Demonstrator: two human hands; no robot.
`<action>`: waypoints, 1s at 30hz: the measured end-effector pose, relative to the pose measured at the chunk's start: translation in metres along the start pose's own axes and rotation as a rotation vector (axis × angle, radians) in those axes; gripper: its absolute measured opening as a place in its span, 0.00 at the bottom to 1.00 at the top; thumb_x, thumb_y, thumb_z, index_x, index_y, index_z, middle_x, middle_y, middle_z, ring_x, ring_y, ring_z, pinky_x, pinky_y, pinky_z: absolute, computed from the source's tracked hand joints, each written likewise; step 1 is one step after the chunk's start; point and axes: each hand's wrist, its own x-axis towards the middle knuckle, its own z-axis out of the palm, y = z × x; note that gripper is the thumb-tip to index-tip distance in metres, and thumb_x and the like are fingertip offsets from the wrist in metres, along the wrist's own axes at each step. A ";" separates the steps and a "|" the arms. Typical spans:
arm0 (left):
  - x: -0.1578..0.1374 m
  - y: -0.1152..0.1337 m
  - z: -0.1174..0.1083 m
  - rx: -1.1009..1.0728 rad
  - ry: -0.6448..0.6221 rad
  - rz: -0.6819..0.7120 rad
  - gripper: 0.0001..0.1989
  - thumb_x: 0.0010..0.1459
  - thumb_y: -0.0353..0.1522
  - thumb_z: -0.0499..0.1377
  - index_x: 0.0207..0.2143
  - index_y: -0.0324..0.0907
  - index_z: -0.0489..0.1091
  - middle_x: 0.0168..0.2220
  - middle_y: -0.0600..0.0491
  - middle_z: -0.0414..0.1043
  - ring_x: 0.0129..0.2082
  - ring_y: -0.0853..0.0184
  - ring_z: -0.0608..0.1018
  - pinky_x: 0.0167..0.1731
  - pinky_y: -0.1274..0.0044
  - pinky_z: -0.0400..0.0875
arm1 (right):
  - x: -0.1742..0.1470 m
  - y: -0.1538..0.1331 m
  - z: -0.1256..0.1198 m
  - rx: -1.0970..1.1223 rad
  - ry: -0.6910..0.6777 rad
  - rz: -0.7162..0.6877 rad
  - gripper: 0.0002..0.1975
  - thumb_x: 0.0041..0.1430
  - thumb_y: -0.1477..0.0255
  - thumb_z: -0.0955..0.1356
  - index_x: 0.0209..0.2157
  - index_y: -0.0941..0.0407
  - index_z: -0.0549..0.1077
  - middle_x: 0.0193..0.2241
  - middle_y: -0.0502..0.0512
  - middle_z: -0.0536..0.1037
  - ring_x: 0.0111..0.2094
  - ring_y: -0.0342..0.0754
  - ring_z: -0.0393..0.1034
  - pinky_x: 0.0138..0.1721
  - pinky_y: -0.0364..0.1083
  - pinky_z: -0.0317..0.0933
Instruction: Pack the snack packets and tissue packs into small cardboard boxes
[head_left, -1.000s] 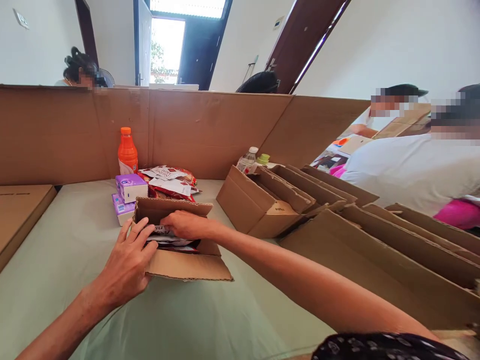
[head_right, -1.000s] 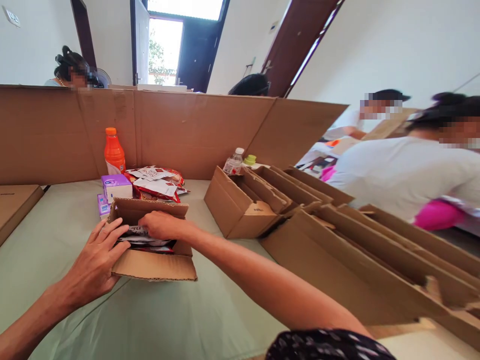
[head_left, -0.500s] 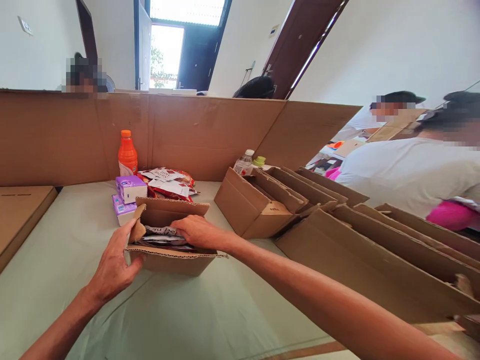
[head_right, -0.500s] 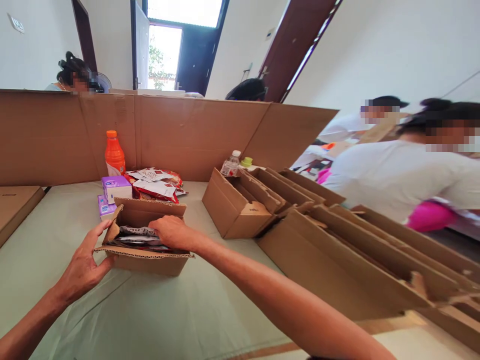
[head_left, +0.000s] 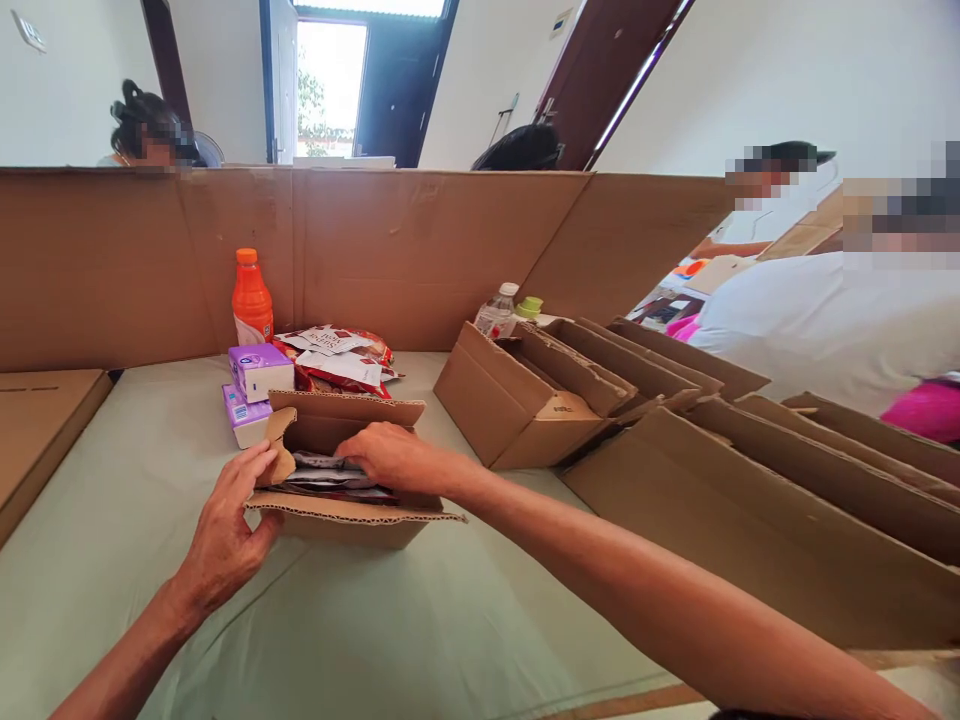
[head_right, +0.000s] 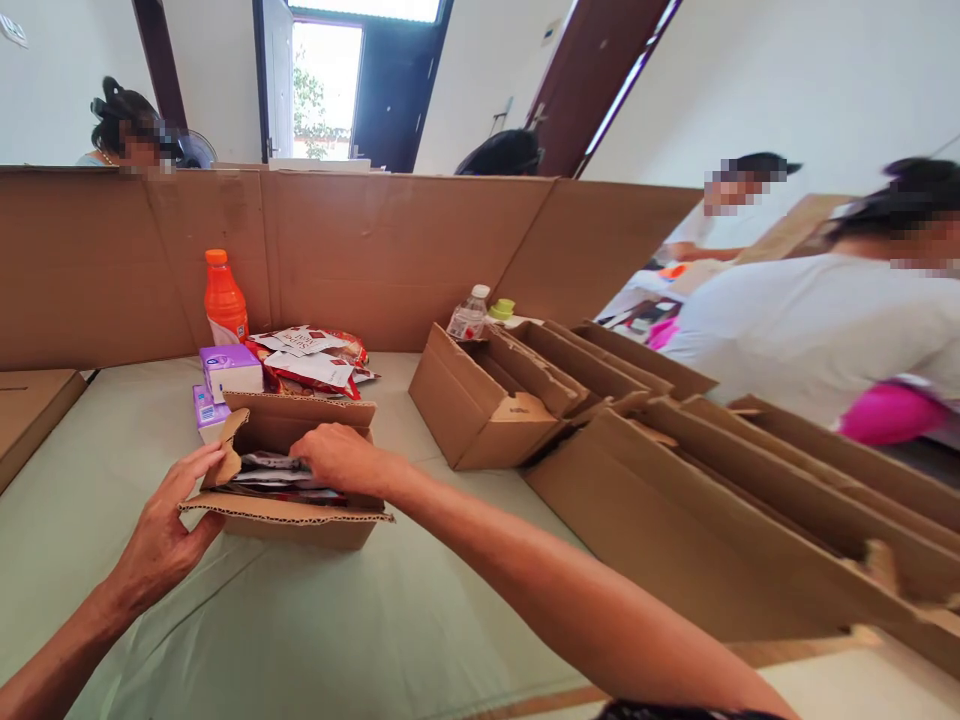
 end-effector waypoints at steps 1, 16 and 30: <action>0.000 -0.001 0.000 -0.005 0.002 0.000 0.27 0.60 0.26 0.56 0.62 0.45 0.63 0.64 0.43 0.66 0.64 0.55 0.70 0.61 0.60 0.69 | 0.001 0.001 0.001 0.015 -0.006 -0.011 0.15 0.62 0.80 0.64 0.40 0.54 0.81 0.40 0.57 0.85 0.41 0.51 0.79 0.33 0.43 0.59; 0.018 -0.003 0.001 -0.113 0.048 -0.157 0.24 0.65 0.39 0.57 0.62 0.45 0.63 0.56 0.45 0.75 0.55 0.58 0.77 0.57 0.64 0.72 | -0.061 0.033 0.005 0.438 0.924 -0.092 0.12 0.66 0.69 0.66 0.48 0.53 0.78 0.56 0.58 0.78 0.58 0.52 0.72 0.60 0.54 0.65; 0.033 -0.001 0.001 0.078 -0.010 -0.118 0.22 0.65 0.36 0.54 0.60 0.44 0.68 0.59 0.42 0.68 0.58 0.55 0.72 0.57 0.59 0.70 | -0.062 0.038 0.066 0.277 0.665 -0.154 0.19 0.70 0.67 0.61 0.57 0.55 0.74 0.59 0.63 0.75 0.61 0.58 0.68 0.60 0.62 0.60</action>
